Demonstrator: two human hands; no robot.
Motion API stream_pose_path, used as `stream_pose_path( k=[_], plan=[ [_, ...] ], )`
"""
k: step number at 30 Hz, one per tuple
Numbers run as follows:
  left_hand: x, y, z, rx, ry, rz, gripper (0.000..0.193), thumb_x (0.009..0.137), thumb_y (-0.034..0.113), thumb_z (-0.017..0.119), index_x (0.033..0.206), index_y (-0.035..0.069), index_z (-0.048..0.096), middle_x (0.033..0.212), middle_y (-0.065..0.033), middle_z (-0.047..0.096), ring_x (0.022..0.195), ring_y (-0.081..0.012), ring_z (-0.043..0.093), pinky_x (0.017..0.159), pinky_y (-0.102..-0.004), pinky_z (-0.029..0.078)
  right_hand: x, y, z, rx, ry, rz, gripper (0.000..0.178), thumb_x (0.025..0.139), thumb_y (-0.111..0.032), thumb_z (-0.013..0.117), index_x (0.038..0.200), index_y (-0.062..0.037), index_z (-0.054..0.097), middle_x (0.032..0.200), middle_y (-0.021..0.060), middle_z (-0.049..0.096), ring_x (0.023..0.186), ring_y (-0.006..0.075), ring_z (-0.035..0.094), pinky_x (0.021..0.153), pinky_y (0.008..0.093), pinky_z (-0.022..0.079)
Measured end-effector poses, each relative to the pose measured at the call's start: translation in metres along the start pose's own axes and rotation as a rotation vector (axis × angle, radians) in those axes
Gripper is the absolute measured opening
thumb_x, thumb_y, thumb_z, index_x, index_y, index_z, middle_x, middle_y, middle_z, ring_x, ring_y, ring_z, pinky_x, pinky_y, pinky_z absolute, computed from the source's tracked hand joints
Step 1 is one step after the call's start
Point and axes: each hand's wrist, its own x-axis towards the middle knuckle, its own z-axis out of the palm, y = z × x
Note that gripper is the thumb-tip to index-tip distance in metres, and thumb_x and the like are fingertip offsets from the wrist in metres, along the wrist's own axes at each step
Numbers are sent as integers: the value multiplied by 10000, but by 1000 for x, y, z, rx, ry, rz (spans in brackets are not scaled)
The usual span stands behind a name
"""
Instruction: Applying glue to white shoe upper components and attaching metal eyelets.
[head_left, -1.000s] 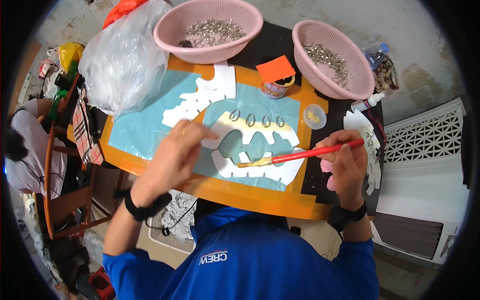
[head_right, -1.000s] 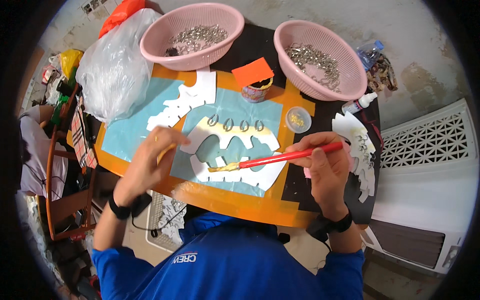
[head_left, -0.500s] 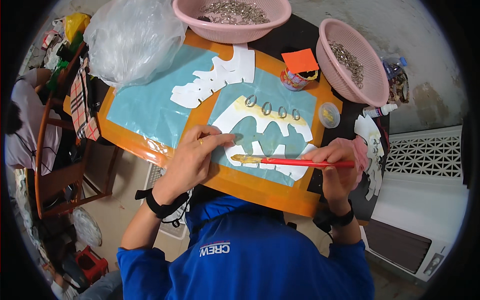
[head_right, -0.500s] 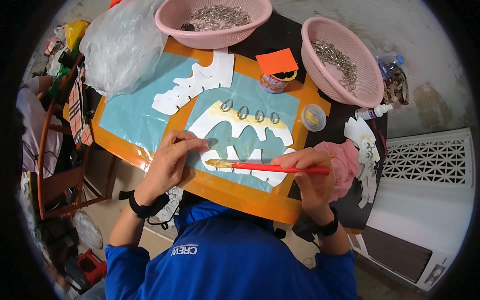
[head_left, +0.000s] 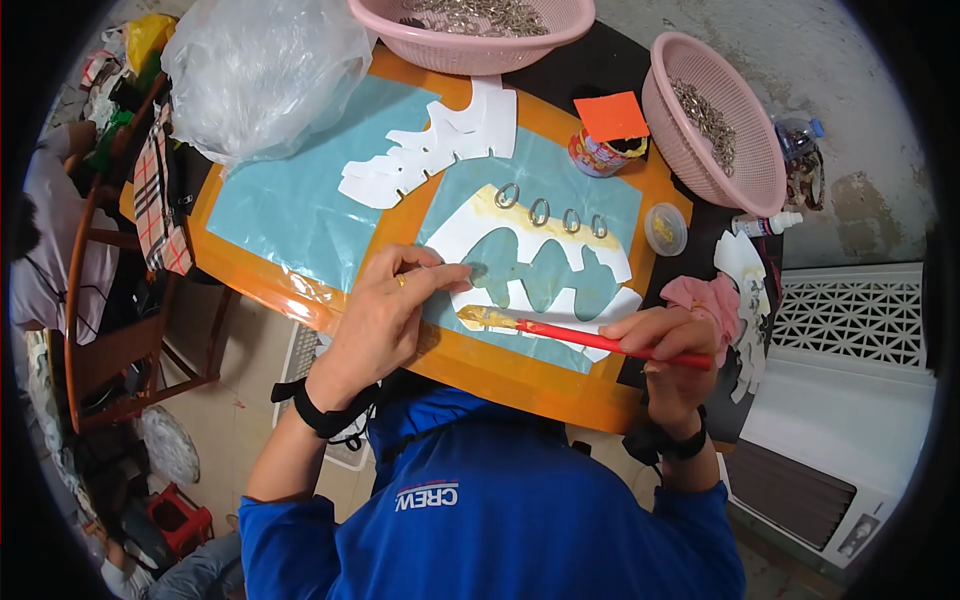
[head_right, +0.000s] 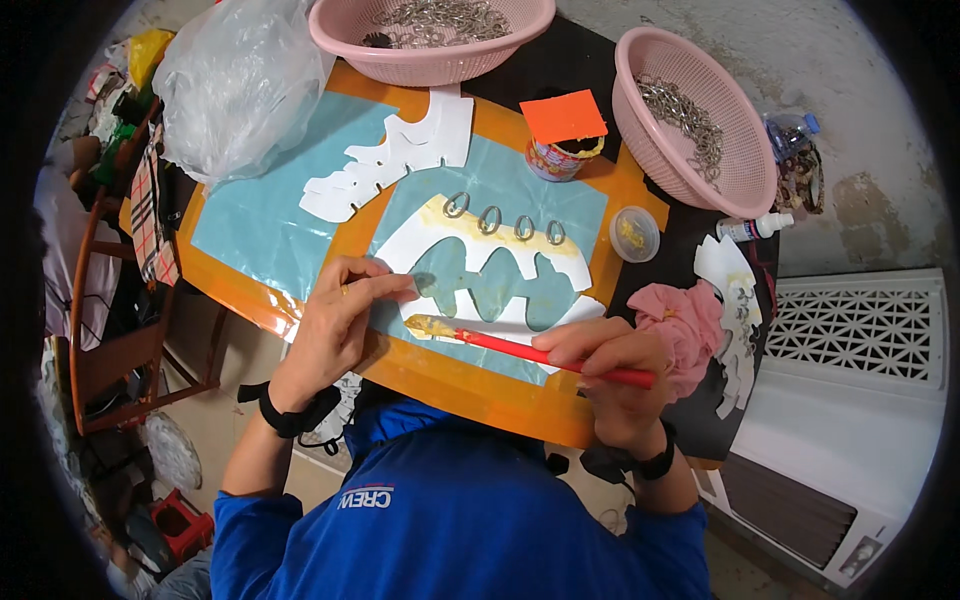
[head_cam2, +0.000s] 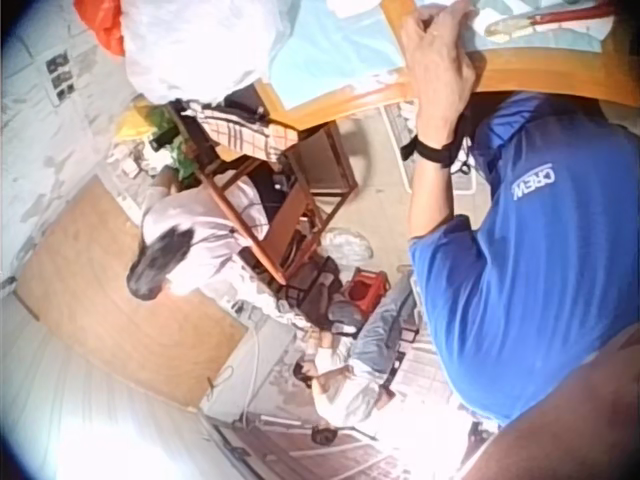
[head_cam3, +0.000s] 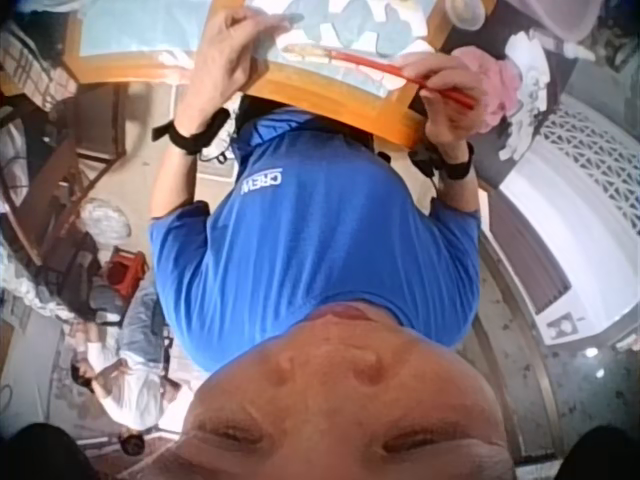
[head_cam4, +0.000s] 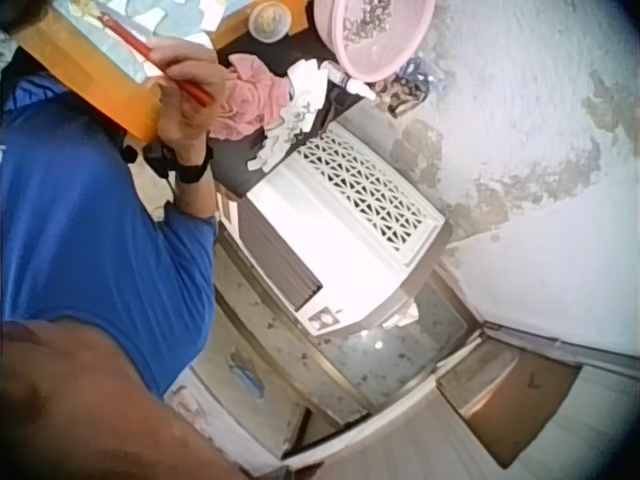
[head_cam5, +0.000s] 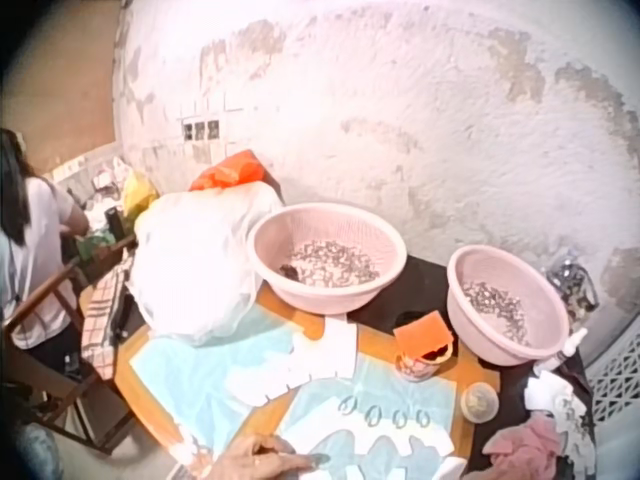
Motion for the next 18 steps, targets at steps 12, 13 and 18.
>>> stream_pose_path(
  k=[12,13,18],
  plan=[
    [0,0,0,9,5,-13,566,731,-163,562,1214,90,712,1062,-13,768,1108,-294,585,947,-387,490,1,-5,-1,-26,-11,-8,88,990,2,584,962,-73,547,1024,172,694,1017,341,714,905,440,577],
    [0,0,1,10,8,-11,565,731,-163,562,1212,90,713,1059,-13,768,1106,-293,586,947,-386,490,1,-5,-2,-28,-16,-13,88,989,6,581,964,-71,546,1021,174,692,1016,343,713,905,440,579],
    [1,3,0,24,15,-10,568,727,-166,562,1208,93,718,1056,-12,767,1097,-295,591,955,-385,484,-7,-8,-17,-51,-58,-26,89,982,28,564,965,-56,542,1013,191,682,1009,347,708,906,452,592]
  ],
)
